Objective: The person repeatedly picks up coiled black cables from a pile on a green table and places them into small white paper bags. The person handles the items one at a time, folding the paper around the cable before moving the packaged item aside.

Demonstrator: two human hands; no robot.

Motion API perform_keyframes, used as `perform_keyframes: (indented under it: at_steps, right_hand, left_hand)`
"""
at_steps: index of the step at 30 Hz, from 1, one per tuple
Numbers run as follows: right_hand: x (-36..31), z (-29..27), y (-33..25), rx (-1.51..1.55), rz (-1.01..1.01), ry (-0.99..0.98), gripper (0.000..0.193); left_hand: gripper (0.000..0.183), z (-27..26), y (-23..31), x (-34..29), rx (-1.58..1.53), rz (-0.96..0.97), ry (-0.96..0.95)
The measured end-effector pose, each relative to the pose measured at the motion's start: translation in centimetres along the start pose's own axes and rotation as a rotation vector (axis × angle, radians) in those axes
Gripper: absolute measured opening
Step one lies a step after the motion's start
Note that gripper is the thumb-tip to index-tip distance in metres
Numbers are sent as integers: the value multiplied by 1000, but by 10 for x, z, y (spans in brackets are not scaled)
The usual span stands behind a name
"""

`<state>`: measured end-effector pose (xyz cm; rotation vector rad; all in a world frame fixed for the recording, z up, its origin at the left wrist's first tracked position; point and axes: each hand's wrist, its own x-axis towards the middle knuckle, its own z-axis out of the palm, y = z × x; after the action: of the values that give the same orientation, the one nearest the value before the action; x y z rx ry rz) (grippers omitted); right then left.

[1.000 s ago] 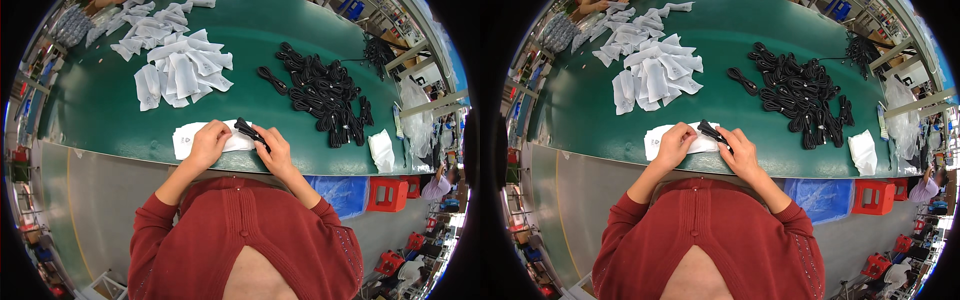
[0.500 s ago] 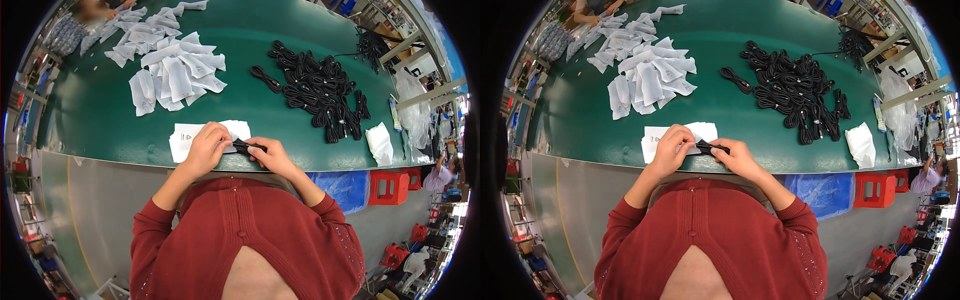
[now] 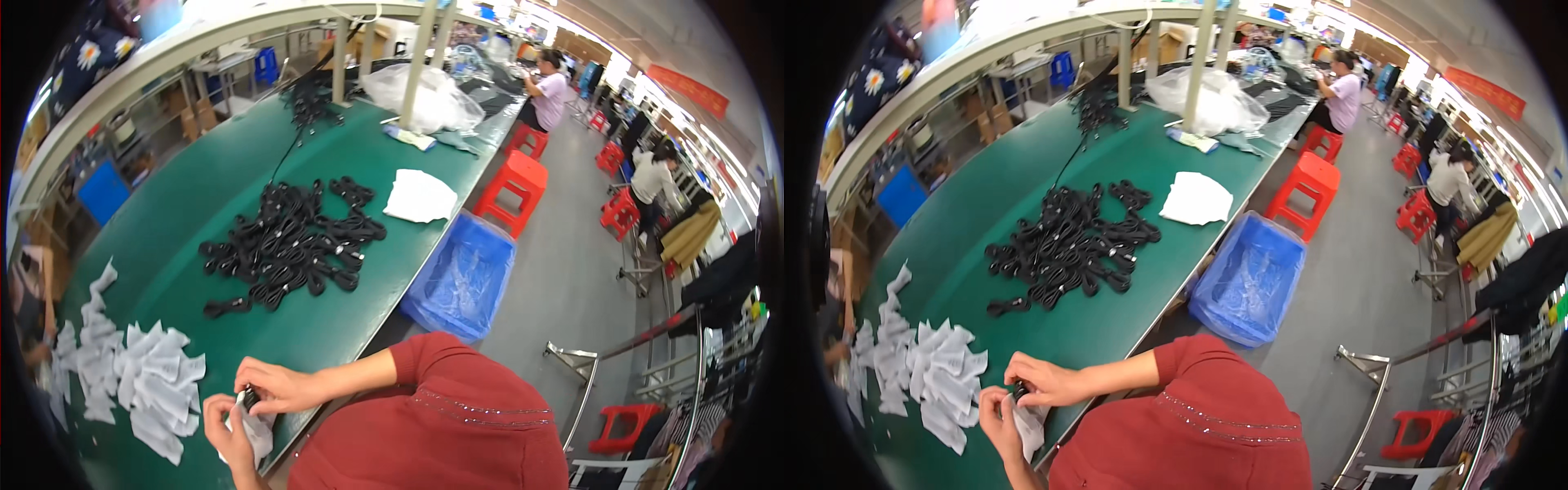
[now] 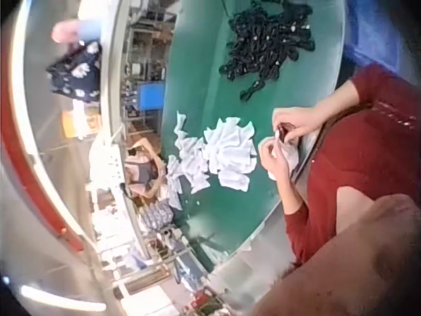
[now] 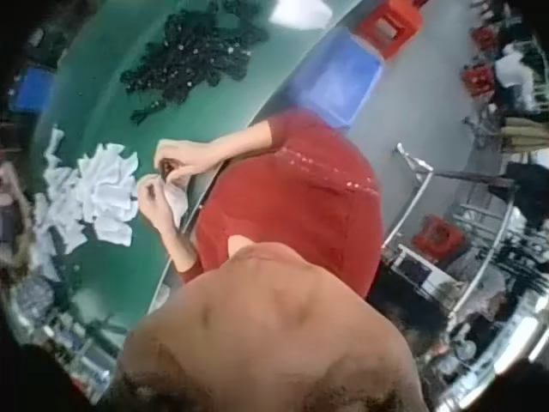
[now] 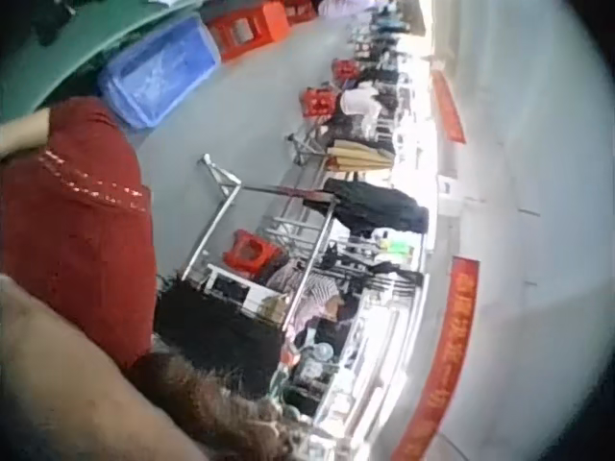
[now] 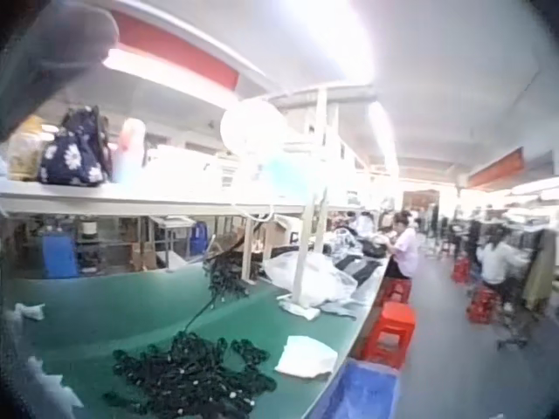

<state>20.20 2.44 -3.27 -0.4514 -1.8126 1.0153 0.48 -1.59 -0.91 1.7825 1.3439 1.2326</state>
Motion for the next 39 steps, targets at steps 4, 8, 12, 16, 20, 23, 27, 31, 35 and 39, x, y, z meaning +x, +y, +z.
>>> perform_keyframes:
  at_steps: [4, 8, 12, 16, 20, 23, 27, 31, 35, 39]
  right_hand:
    - [22, 5, -16, -13, -225, 115, 31]
    - [34, 11, -2, -257, -201, -80, 16]
    - [63, 8, 4, -73, -296, 126, 12]
    - [91, -25, 48, -688, -117, 241, 34]
    - [88, -41, 123, -1257, 105, -108, 34]
    - [73, -52, 123, -1255, -10, -27, 11]
    - [59, -48, 105, -856, 360, 118, 28]
    - [42, -46, 78, -151, 690, 26, 32]
    - [20, -35, 62, -50, 652, -17, 33]
    - [5, -24, 36, -266, 495, 26, 36]
  left_hand:
    - [5, -13, -11, 12, -615, -102, -17]
    - [11, -24, -8, 26, -720, -93, -31]
    - [13, -49, -35, 42, -677, -111, 114]
    - [29, -101, -39, 68, 249, 238, 630]
    - [28, -77, -43, 21, 277, 89, 408]
    - [27, -19, -6, 1, 338, 111, 58]
    - [22, -4, -34, -18, 394, 148, -30]
    - [20, -5, -33, -32, 449, 64, 87]
    - [24, 3, -25, -36, 348, 67, 45]
    - [29, 23, -33, -33, 473, 147, -49]
